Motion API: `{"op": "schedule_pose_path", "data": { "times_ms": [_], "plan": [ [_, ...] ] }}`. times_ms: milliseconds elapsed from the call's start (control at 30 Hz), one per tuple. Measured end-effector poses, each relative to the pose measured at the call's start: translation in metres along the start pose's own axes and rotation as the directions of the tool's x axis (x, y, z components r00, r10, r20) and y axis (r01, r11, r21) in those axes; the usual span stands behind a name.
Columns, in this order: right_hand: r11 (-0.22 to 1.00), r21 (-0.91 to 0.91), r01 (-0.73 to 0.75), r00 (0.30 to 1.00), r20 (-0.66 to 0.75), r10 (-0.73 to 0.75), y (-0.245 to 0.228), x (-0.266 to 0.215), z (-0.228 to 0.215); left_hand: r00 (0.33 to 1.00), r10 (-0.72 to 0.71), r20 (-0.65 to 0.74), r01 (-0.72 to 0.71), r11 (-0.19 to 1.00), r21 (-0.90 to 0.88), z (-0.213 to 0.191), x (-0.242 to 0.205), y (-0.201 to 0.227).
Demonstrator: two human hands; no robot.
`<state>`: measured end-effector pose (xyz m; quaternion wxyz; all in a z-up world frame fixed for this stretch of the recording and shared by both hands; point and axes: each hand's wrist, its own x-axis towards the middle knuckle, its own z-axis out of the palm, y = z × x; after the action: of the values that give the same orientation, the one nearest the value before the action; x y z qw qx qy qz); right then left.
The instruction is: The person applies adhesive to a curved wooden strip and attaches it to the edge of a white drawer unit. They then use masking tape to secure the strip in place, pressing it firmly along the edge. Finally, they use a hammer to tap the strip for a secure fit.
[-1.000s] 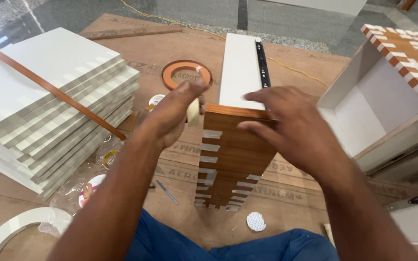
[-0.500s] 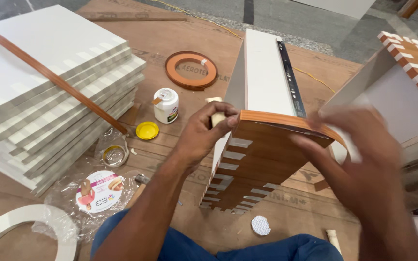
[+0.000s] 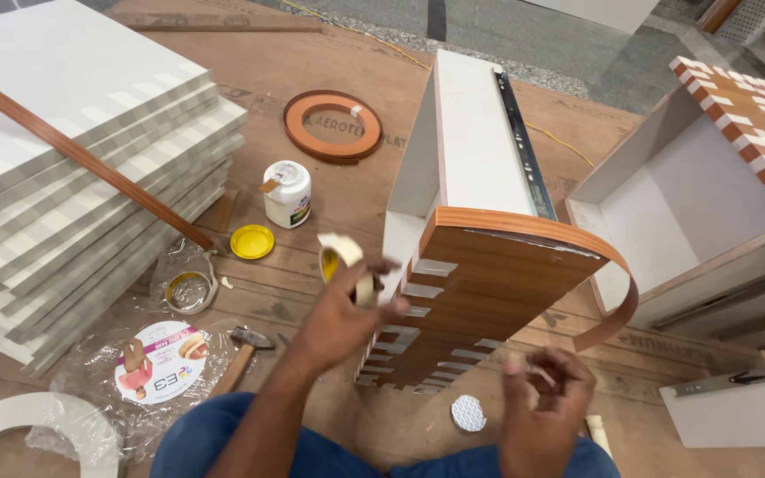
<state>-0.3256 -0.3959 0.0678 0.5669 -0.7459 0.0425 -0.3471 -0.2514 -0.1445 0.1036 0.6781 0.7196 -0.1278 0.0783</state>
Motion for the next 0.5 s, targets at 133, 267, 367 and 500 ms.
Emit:
{"op": "schedule_pose_path", "data": {
  "times_ms": [133, 267, 367, 500],
  "plan": [
    [0.989, -0.141, 0.031, 0.993, 0.118, -0.015, -0.033, -0.010, 0.036, 0.994, -0.103, -0.036, 0.106, 0.990, 0.093, 0.020, -0.015, -0.024],
    [0.983, -0.172, 0.056, 0.985, 0.168, -0.026, -0.054, -0.002, 0.056, 0.993, -0.051, -0.103, 0.065, 0.988, 0.139, 0.030, -0.015, -0.023],
    [0.997, -0.073, 0.001, 0.982, 0.187, 0.012, -0.052, 0.002, 0.047, 0.987, -0.129, -0.101, 0.134, 0.990, 0.043, 0.045, -0.020, -0.016],
    [0.999, 0.016, 0.043, 0.979, 0.198, -0.045, -0.024, 0.027, 0.016, 0.972, -0.094, -0.213, 0.120, 0.987, 0.111, 0.096, -0.033, -0.006]
  ]
}}
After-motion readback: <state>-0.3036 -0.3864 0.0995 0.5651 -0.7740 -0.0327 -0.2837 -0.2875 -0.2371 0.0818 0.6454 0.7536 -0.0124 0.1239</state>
